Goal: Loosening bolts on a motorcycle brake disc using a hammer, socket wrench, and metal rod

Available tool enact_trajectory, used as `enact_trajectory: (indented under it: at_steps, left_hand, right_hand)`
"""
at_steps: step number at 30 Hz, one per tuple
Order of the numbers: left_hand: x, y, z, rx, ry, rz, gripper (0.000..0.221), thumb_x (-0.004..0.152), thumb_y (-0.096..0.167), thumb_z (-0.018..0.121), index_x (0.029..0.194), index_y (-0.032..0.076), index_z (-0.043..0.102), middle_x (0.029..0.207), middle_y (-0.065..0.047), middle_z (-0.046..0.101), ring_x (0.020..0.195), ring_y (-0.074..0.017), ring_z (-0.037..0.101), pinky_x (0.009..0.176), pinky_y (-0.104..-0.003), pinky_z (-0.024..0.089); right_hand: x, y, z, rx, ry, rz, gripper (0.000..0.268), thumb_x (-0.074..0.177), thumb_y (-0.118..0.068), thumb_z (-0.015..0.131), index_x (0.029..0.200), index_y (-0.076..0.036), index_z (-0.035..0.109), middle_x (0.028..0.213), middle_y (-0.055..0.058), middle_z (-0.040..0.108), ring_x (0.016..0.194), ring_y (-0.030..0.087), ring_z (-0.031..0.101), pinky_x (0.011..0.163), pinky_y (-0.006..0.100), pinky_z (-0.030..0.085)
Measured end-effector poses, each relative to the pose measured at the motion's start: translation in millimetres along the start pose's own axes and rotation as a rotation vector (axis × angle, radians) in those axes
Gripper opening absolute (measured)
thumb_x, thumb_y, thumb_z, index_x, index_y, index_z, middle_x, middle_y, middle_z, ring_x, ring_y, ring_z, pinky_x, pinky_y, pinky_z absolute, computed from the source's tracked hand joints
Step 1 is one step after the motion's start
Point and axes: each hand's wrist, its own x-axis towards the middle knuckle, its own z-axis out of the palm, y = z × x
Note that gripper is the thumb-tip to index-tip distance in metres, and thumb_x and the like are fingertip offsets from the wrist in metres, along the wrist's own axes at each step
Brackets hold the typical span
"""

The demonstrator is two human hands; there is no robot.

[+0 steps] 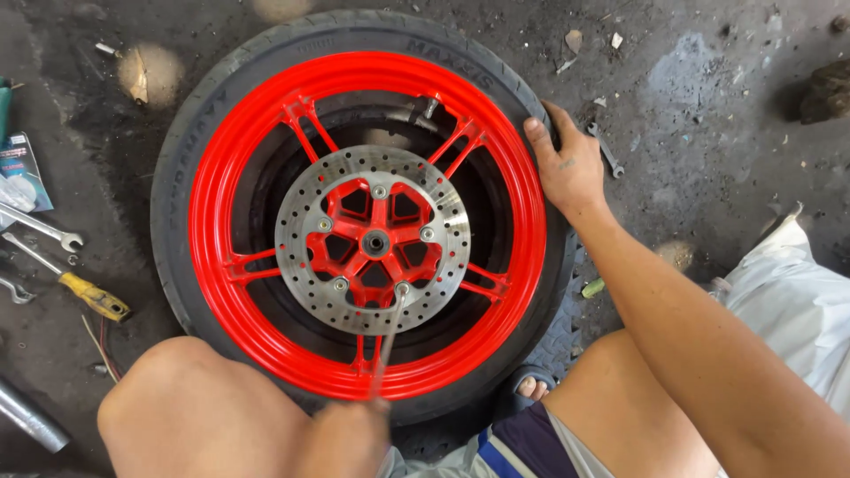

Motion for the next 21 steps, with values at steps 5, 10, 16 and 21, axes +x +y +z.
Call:
enact_trajectory:
  at_steps: [5, 10, 16, 21]
  left_hand:
    - [4.4, 30.7, 277.3, -0.823, -0.476, -0.505, 0.05, 0.103, 0.048, 0.033, 0.074, 0.017, 0.059, 0.065, -0.011, 0.047, 0.061, -0.0336, 0.054, 0.054, -0.047, 0.042]
    - [90.5, 128.1, 273.1, -1.699, -0.16, -0.753, 0.038, 0.106, 0.027, 0.045, 0.092, 0.0, 0.068, 0.062, -0.001, 0.045, 0.041, -0.0107, 0.041, 0.035, -0.025, 0.038]
    - [84.6, 76.3, 245.3, -0.339, -0.273, 0.24, 0.032, 0.093, 0.039, 0.064, 0.107, 0.011, 0.067, 0.095, -0.016, 0.068, 0.089, -0.0456, 0.073, 0.068, -0.06, 0.059]
    - [132.7, 67.7, 248.4, 0.109, 0.599, 1.079, 0.005, 0.077, 0.008, 0.066, 0.077, 0.004, 0.07, 0.082, -0.013, 0.052, 0.082, -0.0355, 0.052, 0.063, -0.044, 0.039]
  right_hand:
    - [2.9, 4.0, -6.1, 0.015, 0.04, -0.011, 0.074, 0.097, -0.07, 0.036, 0.146, -0.018, 0.056, 0.122, 0.024, 0.071, 0.115, 0.048, 0.063, 0.089, 0.057, 0.047]
    - [-0.8, -1.9, -12.2, 0.096, -0.052, 0.127, 0.055, 0.101, -0.067, 0.046, 0.147, -0.038, 0.056, 0.129, 0.021, 0.069, 0.126, 0.043, 0.059, 0.108, 0.054, 0.047]
    - [5.7, 6.6, -8.1, 0.181, -0.003, 0.062, 0.058, 0.102, -0.066, 0.05, 0.146, -0.03, 0.059, 0.125, 0.023, 0.069, 0.125, 0.046, 0.059, 0.107, 0.057, 0.046]
    - [5.6, 15.9, -1.9, 0.144, 0.013, 0.074, 0.055, 0.101, -0.069, 0.052, 0.144, -0.036, 0.059, 0.125, 0.018, 0.071, 0.125, 0.043, 0.06, 0.108, 0.054, 0.046]
